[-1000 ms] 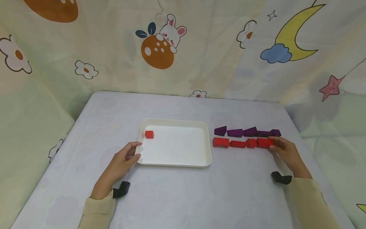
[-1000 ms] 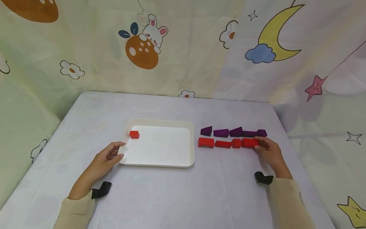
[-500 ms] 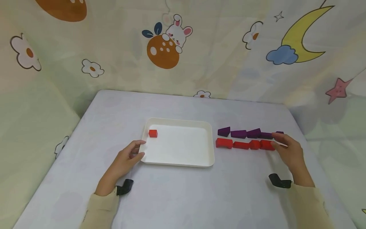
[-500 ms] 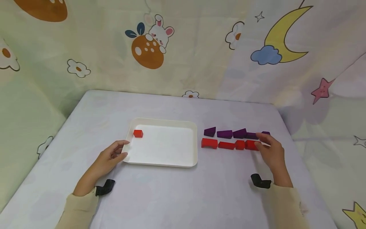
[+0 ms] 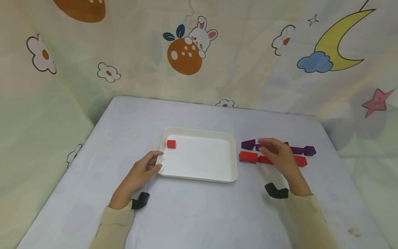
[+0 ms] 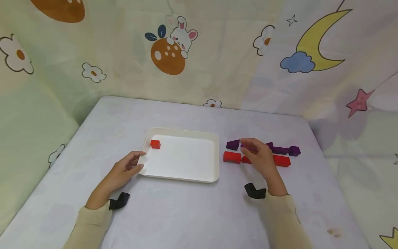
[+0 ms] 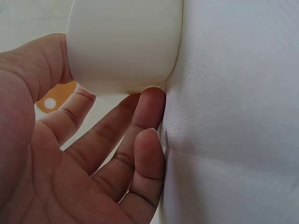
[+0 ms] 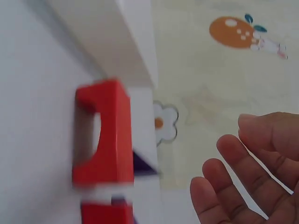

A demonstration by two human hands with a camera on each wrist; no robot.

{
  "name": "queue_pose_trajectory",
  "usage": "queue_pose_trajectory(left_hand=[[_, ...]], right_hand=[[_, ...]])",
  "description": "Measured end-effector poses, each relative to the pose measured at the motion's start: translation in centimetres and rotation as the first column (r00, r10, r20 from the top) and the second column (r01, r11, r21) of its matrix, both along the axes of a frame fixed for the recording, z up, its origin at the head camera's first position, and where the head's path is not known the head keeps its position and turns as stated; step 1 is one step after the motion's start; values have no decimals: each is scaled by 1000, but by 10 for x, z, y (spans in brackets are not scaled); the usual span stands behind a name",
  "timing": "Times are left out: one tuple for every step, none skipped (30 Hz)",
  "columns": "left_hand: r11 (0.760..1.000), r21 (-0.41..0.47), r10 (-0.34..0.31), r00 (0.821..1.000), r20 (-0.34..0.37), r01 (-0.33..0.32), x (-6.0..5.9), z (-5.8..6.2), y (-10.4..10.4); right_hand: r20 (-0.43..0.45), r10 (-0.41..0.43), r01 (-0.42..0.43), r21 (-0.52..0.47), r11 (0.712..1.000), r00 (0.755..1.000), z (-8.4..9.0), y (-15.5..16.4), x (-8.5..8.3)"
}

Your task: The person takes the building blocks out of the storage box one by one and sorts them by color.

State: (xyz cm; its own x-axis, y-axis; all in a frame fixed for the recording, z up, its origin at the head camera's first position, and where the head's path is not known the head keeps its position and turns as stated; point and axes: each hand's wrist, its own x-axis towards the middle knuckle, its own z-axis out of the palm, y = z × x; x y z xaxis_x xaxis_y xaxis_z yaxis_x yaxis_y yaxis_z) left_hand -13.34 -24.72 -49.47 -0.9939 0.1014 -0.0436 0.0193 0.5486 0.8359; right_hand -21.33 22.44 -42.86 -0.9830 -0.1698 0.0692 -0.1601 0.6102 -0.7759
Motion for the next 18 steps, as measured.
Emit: queue_pose_trajectory(left_hand=[[1000,3,1,1000,3,-1,0,0,0],[1000,4,1,1000,7,-1,0,0,0],[1000,6,3,1000,12,-3,0,1,0],[1000,6,5,1000,18,-5,0,1,1],[1000,7,4,1000,22,-5,0,1,1],[1000,8,4,1000,26,-5,0,1,1],[1000,6,7,999,31,-7,-1,1,1],[1000,4,9,999,36,-9,-1,2,2],[1000,0,8,999,38,-8,0,2,2],[1000,-4,11,999,41,-11,-1,2,2],[1000,-5,14,999,44,-14,-1,2,2],[1000,-7,17,999,47,-17,0,2,2],[1000,-8,20,999,50,-19,0,1,2],[1000,-9,19,999,50,-19,0,2,1],[1000,-8,19,999,50,-18,0,2,1],[1000,-7,22,998,53,-22,0,1,1],[1000,-4,21,998,52,-21,0,1,1],[1000,-2,21,998,51,-21,1,1,1]], right_hand=[[0,15,-15,-6,1000,1000,-1,-6,-2],[3,32,-32,-18,999,999,0,-13,-5],[8,53,-52,-34,998,999,0,-20,-8],[9,72,-71,-46,996,997,0,-27,-10],[11,95,-94,-58,994,995,0,-33,-13],[12,119,-118,-69,991,993,0,-40,-16],[10,144,-143,-72,987,990,-1,-46,-20],[12,168,-167,-76,983,986,0,-53,-23],[14,193,-191,-84,978,981,-1,-60,-26],[17,214,-212,-85,974,977,-1,-67,-30],[27,237,-234,-93,968,971,-1,-74,-33],[39,259,-254,-104,962,965,-1,-81,-36],[50,278,-271,-116,956,959,-1,-89,-39],[63,297,-287,-130,949,953,0,-96,-42],[72,315,-304,-140,942,946,1,-103,-44],[78,334,-320,-151,935,939,2,-111,-46],[81,352,-336,-161,928,932,2,-118,-48],[79,371,-354,-167,920,925,3,-124,-49]])
